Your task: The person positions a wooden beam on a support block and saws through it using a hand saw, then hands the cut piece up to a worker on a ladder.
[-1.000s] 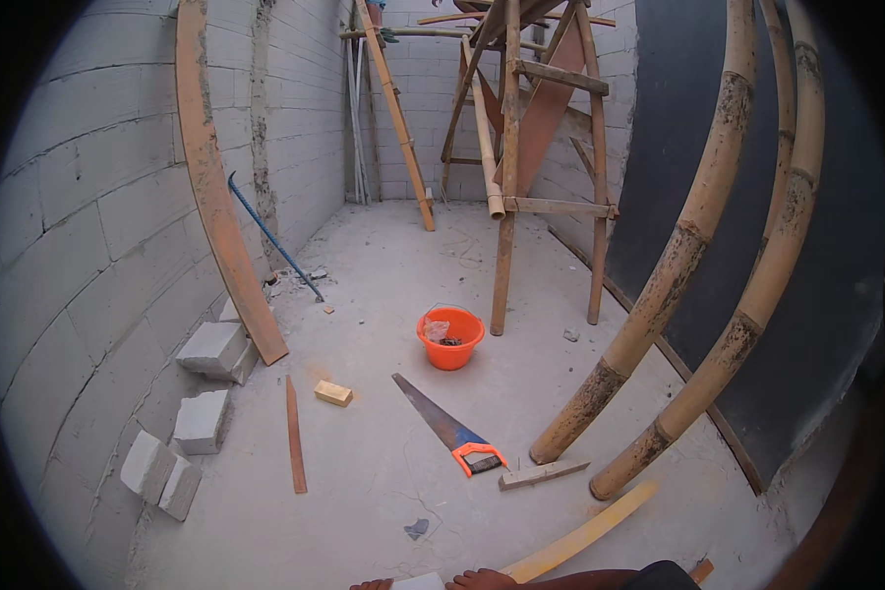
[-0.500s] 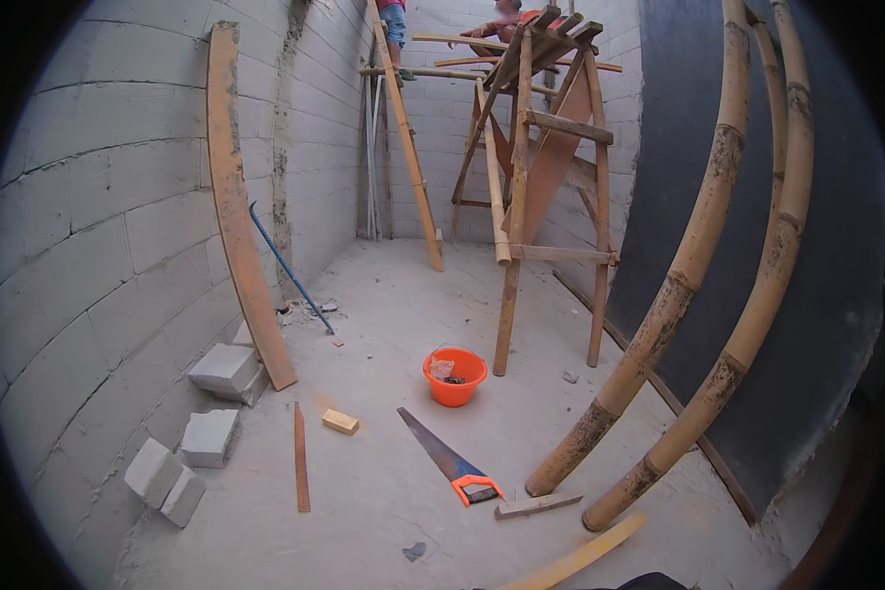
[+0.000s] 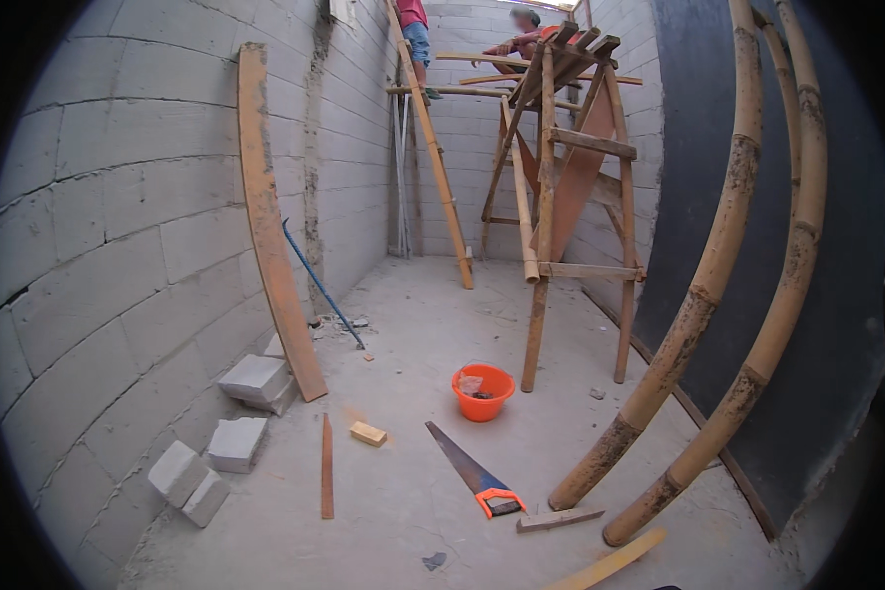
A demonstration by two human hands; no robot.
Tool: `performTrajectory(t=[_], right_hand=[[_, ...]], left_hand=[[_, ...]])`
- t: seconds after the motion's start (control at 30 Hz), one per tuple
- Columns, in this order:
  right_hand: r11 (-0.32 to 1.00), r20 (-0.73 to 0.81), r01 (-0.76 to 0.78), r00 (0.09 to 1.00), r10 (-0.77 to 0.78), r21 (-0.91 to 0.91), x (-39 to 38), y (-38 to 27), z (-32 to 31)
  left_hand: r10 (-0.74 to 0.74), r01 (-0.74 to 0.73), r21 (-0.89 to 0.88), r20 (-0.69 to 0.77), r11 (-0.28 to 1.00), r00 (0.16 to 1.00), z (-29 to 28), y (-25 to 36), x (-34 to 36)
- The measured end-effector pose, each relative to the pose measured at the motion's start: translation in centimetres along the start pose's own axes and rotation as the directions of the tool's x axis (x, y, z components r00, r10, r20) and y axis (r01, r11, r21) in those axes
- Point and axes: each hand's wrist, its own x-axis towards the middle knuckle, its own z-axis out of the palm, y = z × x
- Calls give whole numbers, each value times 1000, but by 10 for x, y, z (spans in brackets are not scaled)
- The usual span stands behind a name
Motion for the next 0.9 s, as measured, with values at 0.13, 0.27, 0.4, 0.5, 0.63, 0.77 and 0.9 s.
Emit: performTrajectory(t=[0.13, 0.27, 0.4, 0.5, 0.63, 0.77, 0.9], right_hand=[[1000, 57, -14, 998, 13, 1, 0, -2, -5], [1000, 83, -8, 997, 6, 24, 0, -4, -13], [1000, 106, -3, 994, 2, 15, 0, -5, -21], [1000, 164, -17, 986, 15, 15, -1, -6, -26], [999, 162, -24, 987, 18, 34, -2, -8, -30], [998, 155, -34, 988, 27, 43, -1, -9, -30], [999, 146, -28, 989, 22, 36, 1, -7, -27]], left_hand=[[-27, 27, 10, -7, 1000, 1000, -2, 3, -1], [-26, 26, 0, -12, 1000, 1000, 0, 2, -2], [-11, 11, 9, -14, 1000, 1000, 3, -2, 0], [-9, 9, 35, -1, 999, 1000, 4, -3, 2], [-22, 22, 47, -9, 999, 1000, 3, 0, 1], [-40, 39, 54, 5, 998, 999, -1, 2, 1], [-71, 70, 17, 85, 997, 994, -5, 4, 2]])
